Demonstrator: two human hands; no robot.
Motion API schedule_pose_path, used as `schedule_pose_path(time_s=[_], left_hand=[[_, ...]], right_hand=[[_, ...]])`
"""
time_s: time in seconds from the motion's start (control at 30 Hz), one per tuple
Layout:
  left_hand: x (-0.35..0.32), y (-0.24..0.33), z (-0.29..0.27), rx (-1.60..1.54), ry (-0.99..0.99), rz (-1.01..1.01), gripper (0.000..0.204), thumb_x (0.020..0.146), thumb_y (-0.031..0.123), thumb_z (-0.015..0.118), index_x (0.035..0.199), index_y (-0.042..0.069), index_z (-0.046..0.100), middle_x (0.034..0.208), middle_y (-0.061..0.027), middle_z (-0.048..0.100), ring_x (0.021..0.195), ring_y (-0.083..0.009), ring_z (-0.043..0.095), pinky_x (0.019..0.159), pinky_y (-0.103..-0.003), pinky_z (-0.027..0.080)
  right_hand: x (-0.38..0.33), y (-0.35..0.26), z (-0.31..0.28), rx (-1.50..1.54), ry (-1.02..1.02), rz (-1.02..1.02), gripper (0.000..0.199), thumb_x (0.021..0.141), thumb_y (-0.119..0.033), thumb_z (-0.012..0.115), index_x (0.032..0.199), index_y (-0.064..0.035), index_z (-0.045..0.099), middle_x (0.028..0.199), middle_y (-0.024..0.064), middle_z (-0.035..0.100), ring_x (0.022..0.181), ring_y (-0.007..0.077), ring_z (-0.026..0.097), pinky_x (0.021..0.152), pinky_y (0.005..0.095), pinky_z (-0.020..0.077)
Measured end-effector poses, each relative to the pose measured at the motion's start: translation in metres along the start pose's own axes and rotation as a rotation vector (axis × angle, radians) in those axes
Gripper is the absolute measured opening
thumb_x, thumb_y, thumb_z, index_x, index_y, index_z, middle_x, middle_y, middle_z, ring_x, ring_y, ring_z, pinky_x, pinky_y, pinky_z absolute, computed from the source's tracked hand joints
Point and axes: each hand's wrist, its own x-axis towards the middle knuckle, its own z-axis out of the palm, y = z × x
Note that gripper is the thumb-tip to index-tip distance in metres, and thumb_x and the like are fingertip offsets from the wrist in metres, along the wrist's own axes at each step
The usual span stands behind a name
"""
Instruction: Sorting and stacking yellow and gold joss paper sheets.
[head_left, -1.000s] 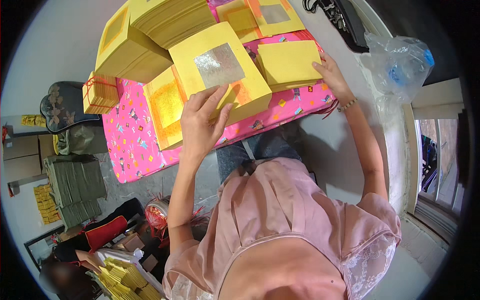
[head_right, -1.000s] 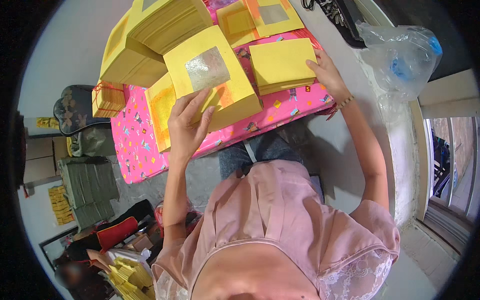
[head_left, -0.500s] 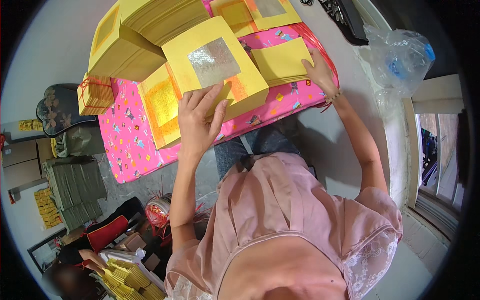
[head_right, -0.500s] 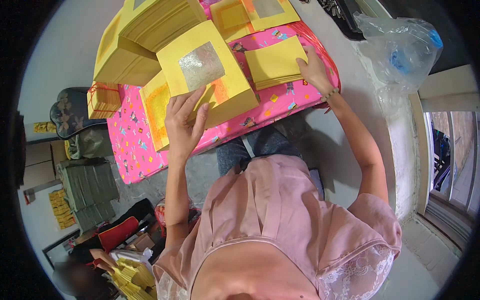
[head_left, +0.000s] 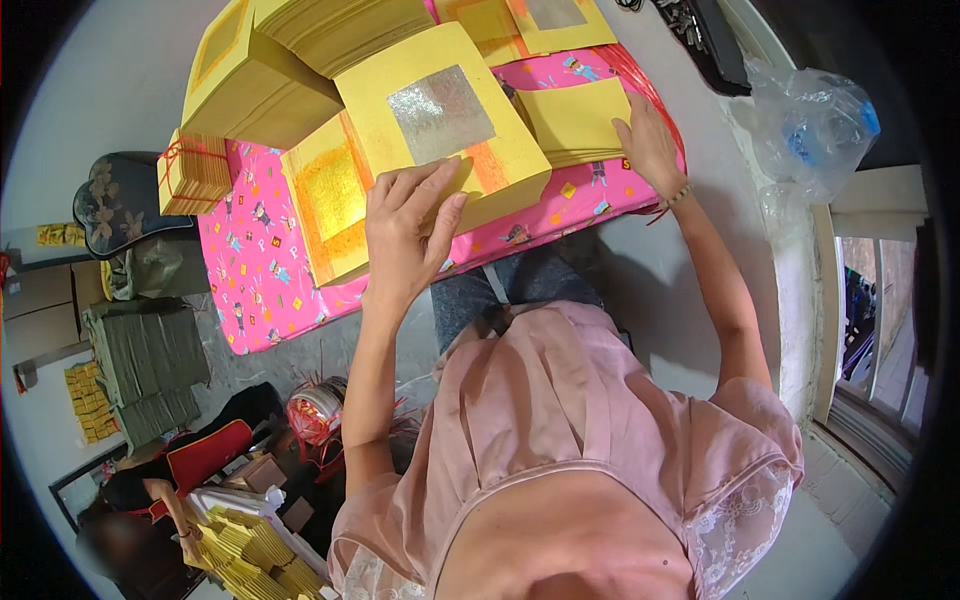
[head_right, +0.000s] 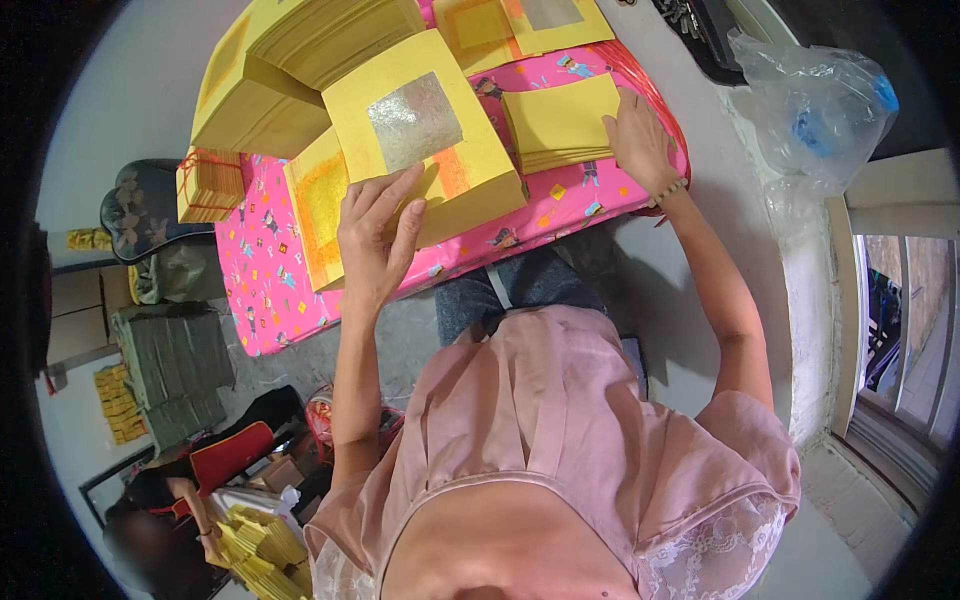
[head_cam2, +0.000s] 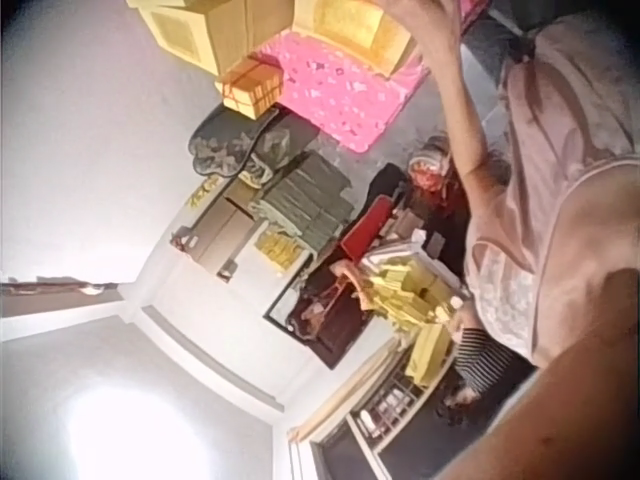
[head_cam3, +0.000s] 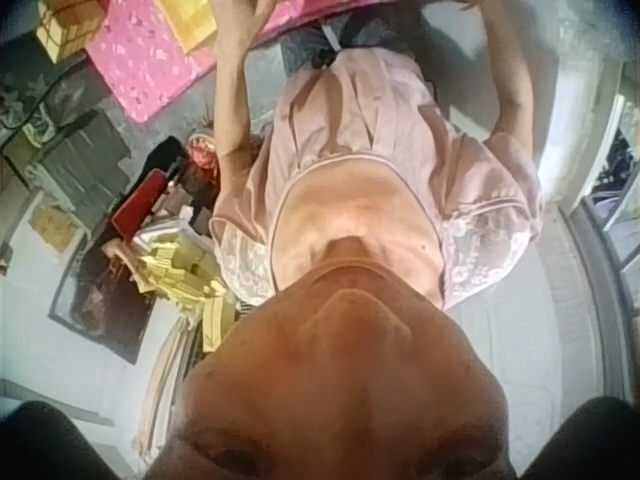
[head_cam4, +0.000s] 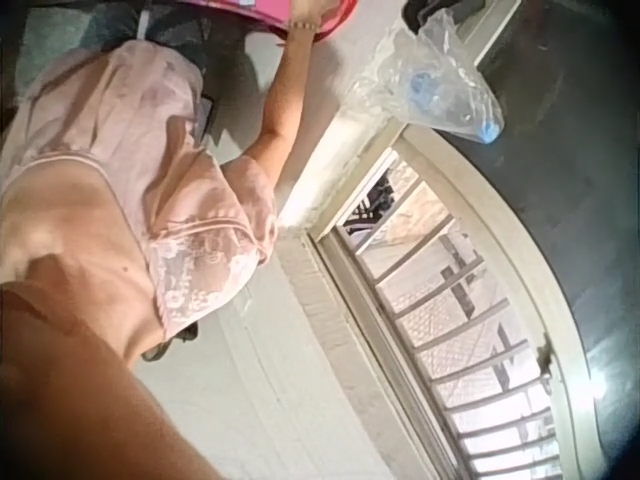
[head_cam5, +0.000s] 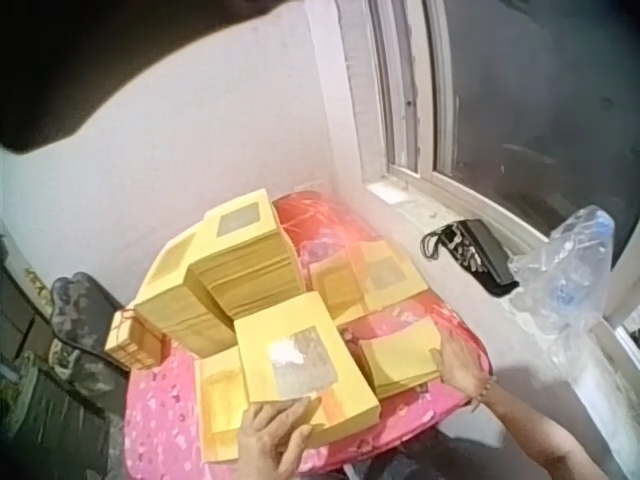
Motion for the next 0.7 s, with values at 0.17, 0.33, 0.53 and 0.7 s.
schedule_pose_path(time_s=[0.17,0.33,0.53,0.7], left_hand=[[-0.001,0.002,-0.001,-0.001,0.015,-0.012,0.03,0.087,0.014,0.071,0.116,0.007,0.072,0.108,-0.01,0.071,0.097,-0.0285,0.06,0.088,-0.038,0.046],[0.0,0.002,-0.002,0.004,-0.006,-0.018,0.03,0.089,0.012,0.069,0.118,0.005,0.071,0.108,-0.0116,0.071,0.098,-0.0289,0.06,0.09,-0.038,0.047],[-0.001,-0.001,-0.001,0.002,0.004,-0.011,0.03,0.089,0.013,0.069,0.118,0.005,0.071,0.109,-0.0118,0.071,0.099,-0.0289,0.06,0.09,-0.038,0.047],[-0.001,-0.003,-0.003,-0.03,0.007,0.024,0.033,0.087,0.012,0.071,0.119,0.006,0.071,0.113,-0.0122,0.07,0.102,-0.029,0.061,0.091,-0.037,0.047]], right_hand=[[0.01,0.012,-0.001,0.072,-0.09,0.016,0.047,0.091,-0.017,0.063,0.13,0.0038,0.046,0.119,0.0292,0.058,0.113,0.0439,0.057,0.094,0.0499,0.0466],[0.016,0.02,0.001,0.146,-0.16,0.045,0.046,0.092,-0.016,0.061,0.13,0.005,0.046,0.12,0.0294,0.058,0.115,0.0444,0.056,0.096,0.0502,0.0446],[0.024,0.026,0.004,0.172,-0.207,0.056,0.042,0.093,-0.017,0.062,0.128,0.0018,0.047,0.119,0.0248,0.061,0.115,0.0385,0.06,0.096,0.0445,0.0462],[0.025,0.033,0.004,0.267,-0.209,0.032,0.043,0.091,-0.018,0.062,0.127,0.0019,0.048,0.119,0.0263,0.06,0.116,0.0417,0.056,0.096,0.0481,0.0443]])
